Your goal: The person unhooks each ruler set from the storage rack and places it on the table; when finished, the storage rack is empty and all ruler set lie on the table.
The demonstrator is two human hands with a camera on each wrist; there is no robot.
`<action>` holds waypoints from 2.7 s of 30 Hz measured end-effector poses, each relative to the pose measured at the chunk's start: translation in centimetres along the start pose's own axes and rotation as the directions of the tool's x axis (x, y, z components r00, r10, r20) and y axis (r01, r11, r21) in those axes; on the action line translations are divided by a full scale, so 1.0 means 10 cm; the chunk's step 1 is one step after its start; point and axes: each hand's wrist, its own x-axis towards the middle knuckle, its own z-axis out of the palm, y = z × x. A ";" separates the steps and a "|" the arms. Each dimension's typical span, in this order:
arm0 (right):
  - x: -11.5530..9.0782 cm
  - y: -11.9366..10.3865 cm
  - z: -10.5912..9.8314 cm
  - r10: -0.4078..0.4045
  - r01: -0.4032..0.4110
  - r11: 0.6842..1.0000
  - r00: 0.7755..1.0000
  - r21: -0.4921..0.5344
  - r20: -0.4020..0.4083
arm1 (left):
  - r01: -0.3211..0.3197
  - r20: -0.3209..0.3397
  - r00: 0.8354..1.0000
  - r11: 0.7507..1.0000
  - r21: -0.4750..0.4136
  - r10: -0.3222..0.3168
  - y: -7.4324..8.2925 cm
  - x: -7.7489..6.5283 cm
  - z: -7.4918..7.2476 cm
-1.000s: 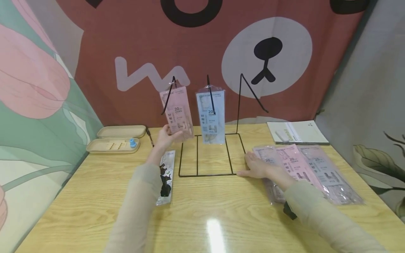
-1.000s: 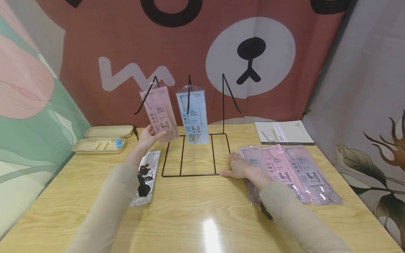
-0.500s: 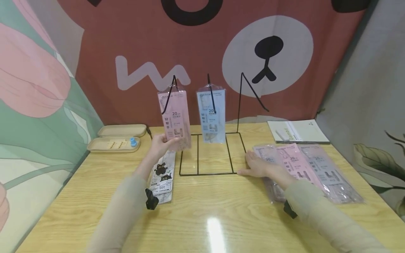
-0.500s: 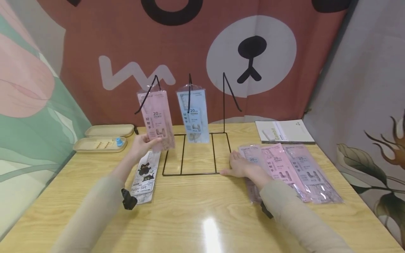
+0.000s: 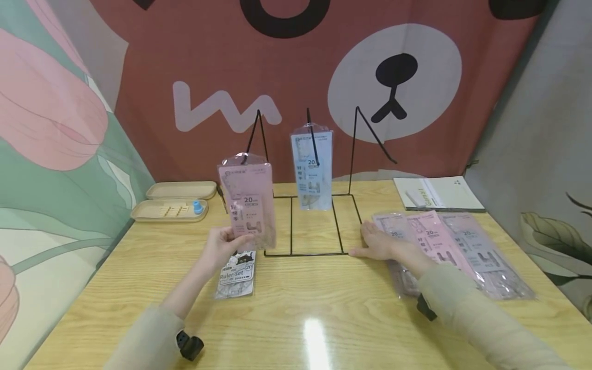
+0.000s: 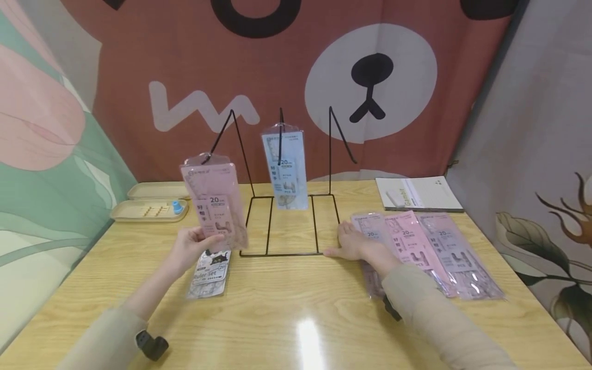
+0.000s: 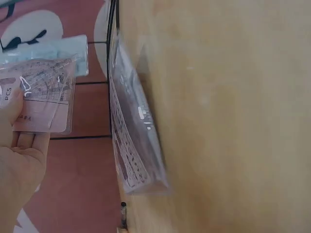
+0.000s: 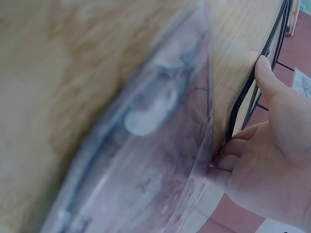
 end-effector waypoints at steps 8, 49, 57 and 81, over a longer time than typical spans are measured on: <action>-0.01 -0.02 -0.01 -0.007 0.007 1.000 1.000 0.008 -0.008 | -0.080 -0.111 0.991 0.997 -0.009 0.078 -0.03 -0.40 -0.28; -0.01 -0.01 -0.02 -0.007 0.007 1.000 1.000 0.017 -0.006 | 0.244 -0.092 0.970 0.879 0.411 -0.226 0.03 -0.40 -0.73; -0.01 -0.01 -0.02 -0.006 0.006 1.000 1.000 0.023 -0.003 | 0.146 -0.043 0.989 0.940 0.309 -0.140 0.13 0.08 -0.31; -0.01 0.00 0.00 0.005 -0.005 1.000 1.000 0.015 -0.003 | 0.134 0.056 0.990 0.990 -0.035 -0.132 0.14 1.16 0.90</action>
